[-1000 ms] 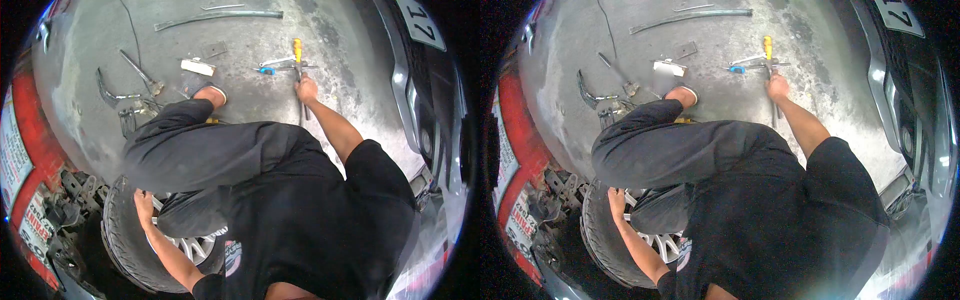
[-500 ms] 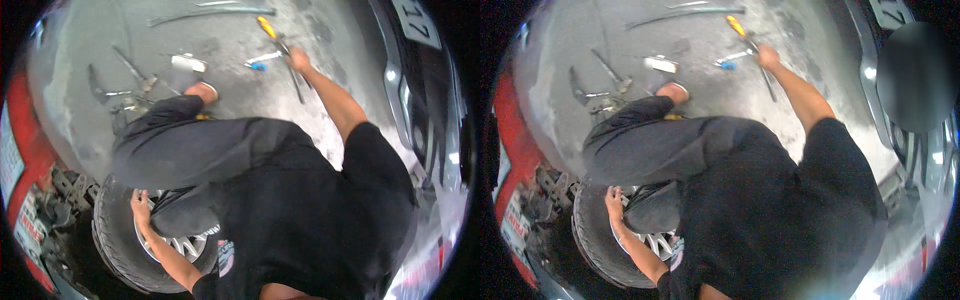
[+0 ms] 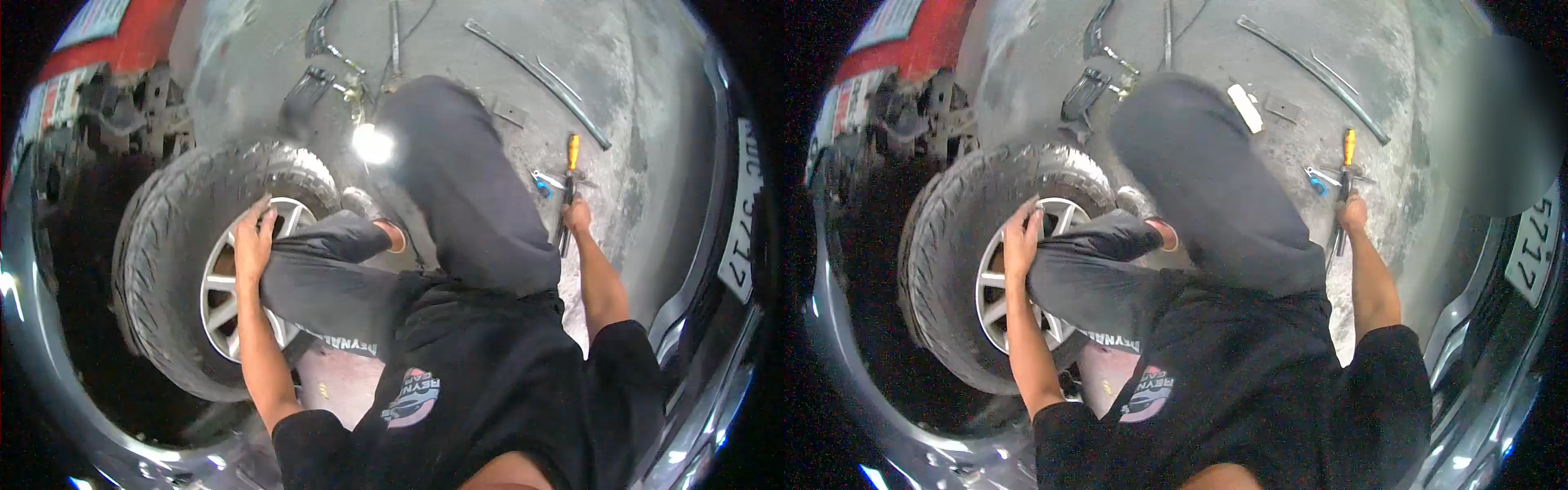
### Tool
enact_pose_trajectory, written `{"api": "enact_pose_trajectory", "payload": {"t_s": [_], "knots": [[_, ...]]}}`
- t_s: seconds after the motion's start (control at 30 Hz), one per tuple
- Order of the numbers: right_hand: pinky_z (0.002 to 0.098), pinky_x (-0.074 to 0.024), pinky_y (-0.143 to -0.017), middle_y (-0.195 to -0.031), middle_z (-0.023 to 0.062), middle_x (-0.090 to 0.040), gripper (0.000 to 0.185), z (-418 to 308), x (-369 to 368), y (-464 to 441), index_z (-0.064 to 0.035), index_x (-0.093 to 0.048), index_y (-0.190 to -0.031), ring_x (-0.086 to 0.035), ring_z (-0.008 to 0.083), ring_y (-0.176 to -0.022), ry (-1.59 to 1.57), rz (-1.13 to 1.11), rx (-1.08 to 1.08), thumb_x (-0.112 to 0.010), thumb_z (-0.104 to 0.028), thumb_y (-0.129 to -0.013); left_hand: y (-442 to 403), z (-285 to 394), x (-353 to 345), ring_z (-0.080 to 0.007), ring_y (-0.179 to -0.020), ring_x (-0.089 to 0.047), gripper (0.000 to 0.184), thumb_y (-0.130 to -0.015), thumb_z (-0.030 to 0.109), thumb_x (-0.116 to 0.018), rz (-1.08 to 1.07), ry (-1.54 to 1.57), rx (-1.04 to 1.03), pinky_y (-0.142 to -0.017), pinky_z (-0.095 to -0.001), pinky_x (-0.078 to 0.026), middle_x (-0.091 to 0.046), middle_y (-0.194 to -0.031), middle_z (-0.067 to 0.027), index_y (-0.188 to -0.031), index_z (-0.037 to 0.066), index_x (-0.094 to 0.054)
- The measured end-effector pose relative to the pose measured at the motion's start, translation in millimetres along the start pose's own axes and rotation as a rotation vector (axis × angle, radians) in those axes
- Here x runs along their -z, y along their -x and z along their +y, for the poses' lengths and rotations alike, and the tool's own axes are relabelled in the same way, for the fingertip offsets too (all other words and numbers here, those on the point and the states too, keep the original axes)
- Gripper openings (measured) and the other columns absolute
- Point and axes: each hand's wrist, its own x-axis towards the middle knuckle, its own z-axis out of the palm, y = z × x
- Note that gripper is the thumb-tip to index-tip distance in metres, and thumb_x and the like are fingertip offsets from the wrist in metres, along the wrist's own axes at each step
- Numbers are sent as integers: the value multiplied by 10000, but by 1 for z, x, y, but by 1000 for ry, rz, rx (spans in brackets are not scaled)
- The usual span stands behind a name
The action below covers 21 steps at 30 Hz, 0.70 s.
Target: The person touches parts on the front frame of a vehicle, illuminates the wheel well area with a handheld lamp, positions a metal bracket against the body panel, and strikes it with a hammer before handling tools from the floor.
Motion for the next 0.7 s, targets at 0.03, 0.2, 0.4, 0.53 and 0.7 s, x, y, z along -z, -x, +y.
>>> {"api": "enact_pose_trajectory", "payload": {"t_s": [0.03, 0.2, 0.4, 0.53, 0.7], "knots": [[503, -522, -823, -983, 249, -661, 320, -8, 0, -2, -17, -557, -1083, -647, 415, -975, 2, 15, 41, -631, -210, -839, 4, 5, 2, -355, -1110, -632, 350, -960, 202, -584, 42, 5, -21, -971, -374, -454, -658, -1170, -247, -1222, -27, -626], [525, -496, -820, -982, 287, -652, 302, 7, -46, -31, 4, -581, -1053, -634, 437, -954, -445, 12, 25, -609, -235, -869, 34, -9, 3, -339, -1021, -666, 283, -960, 174, -596, 274, 103, -40, -923, -379, -482, -692, -1083, -225, -1156, -19, -662], [526, -491, -820, -981, 293, -650, 319, -12, -1, -10, 11, -585, -1042, -629, 445, -954, -662, -183, 1, -606, -260, -875, 54, -17, 3, -260, -922, -691, 249, -960, 156, -601, 472, 91, 13, -856, -349, -502, -719, -997, -186, -1125, -14, -678], [527, -487, -821, -980, 297, -649, 332, -14, 21, -6, 16, -587, -1035, -626, 450, -954, -769, -236, -7, -605, -277, -879, 62, -17, 0, -231, -885, -683, 244, -959, 147, -606, 534, 178, 28, -839, -340, -504, -724, -993, -163, -1111, -26, -684], [514, -486, -831, -986, 293, -649, 382, -13, 37, 1, 20, -600, -1024, -624, 452, -960, -232, 142, 158, -608, -336, -884, 64, -24, -2, -223, -861, -678, 265, -975, 155, -583, 607, 127, -28, -811, -336, -513, -722, -968, -177, -1096, -63, -674]]}}
